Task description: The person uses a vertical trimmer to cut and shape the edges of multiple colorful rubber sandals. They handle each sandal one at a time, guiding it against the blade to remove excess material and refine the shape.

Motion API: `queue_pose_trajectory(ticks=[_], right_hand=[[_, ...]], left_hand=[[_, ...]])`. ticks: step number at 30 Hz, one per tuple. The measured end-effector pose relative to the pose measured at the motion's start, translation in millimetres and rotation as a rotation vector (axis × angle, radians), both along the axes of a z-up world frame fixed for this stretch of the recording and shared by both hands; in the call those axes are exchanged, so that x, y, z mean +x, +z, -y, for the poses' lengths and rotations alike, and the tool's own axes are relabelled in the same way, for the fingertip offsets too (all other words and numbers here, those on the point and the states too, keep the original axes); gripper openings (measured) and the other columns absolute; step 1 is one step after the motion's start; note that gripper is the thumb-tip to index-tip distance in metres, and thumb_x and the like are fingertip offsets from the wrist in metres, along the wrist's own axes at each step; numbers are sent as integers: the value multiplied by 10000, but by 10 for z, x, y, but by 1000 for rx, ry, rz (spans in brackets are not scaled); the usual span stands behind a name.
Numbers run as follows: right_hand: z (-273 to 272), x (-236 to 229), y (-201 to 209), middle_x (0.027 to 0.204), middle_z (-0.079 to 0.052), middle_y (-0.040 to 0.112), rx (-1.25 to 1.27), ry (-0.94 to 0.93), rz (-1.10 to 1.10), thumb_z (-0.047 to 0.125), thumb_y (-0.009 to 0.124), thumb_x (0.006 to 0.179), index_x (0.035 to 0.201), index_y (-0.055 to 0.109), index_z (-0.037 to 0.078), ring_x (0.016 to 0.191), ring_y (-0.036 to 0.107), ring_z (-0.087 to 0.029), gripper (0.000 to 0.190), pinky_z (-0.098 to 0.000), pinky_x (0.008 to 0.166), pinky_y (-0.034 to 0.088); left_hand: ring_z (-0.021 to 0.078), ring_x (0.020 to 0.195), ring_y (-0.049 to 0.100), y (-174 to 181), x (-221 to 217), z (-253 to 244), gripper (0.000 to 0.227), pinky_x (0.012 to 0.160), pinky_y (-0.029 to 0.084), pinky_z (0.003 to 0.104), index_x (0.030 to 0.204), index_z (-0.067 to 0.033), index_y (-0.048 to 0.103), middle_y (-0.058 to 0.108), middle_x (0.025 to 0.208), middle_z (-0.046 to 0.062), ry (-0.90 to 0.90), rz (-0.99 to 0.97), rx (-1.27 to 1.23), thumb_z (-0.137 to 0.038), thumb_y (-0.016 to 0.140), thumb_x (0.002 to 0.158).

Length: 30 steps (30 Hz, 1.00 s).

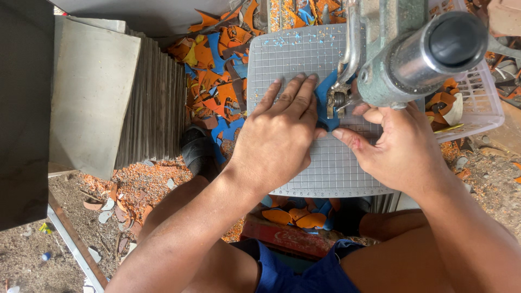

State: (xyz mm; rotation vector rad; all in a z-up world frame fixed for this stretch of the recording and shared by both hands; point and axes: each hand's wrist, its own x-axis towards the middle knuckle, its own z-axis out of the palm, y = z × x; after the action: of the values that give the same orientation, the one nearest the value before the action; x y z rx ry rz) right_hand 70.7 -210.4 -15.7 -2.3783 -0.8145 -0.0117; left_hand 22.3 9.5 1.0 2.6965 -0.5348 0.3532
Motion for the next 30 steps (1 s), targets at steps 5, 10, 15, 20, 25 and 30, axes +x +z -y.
queue_pose_trajectory(ticks=[5, 10, 15, 20, 25, 30], right_hand=[[57, 16, 62, 1099, -215, 720, -27, 52, -18, 161, 811, 867, 1110, 574, -54, 1030, 682, -402, 402, -500, 876, 541], [81, 2, 51, 1132, -218, 722, -120, 46, -21, 186, 792, 870, 1072, 578, -54, 1027, 651, -423, 379, -527, 895, 516], [62, -18, 45, 1121, -234, 708, -110, -2, -18, 238, 789, 898, 1057, 617, -60, 1014, 646, -432, 379, -517, 872, 522], [41, -11, 42, 1079, -199, 729, -109, 43, 50, 234, 775, 919, 1055, 616, -71, 1007, 649, -427, 370, -532, 906, 510], [25, -16, 52, 1056, -237, 714, -113, 18, 16, 233, 778, 906, 1108, 620, -40, 989, 666, -420, 375, -507, 857, 536], [15, 1, 69, 1057, -253, 722, -37, 23, -31, 228, 753, 935, 1252, 535, -84, 976, 703, -442, 496, -522, 832, 552]], left_hand=[[334, 1368, 549, -8, 40, -21, 488, 1166, 401, 509, 1192, 95, 691, 574, 1443, 234, 0, -15, -4, -226, 791, 838], [300, 1379, 538, -29, 68, -45, 500, 1167, 400, 510, 1217, 76, 686, 570, 1461, 200, -1, -23, -1, -228, 787, 833], [283, 1392, 524, -34, 113, -63, 508, 1182, 391, 510, 1265, 48, 673, 551, 1492, 169, -1, -32, 9, -257, 768, 869], [261, 1394, 520, -28, 150, -90, 524, 1171, 396, 511, 1278, 26, 672, 557, 1487, 139, 2, -49, 4, -274, 757, 857], [248, 1398, 516, -36, 193, -88, 510, 1181, 387, 514, 1286, -4, 673, 558, 1491, 119, 11, -51, 4, -278, 746, 862], [245, 1402, 511, -60, 212, -99, 509, 1181, 380, 523, 1308, -13, 665, 555, 1495, 113, 15, -51, -12, -264, 745, 873]])
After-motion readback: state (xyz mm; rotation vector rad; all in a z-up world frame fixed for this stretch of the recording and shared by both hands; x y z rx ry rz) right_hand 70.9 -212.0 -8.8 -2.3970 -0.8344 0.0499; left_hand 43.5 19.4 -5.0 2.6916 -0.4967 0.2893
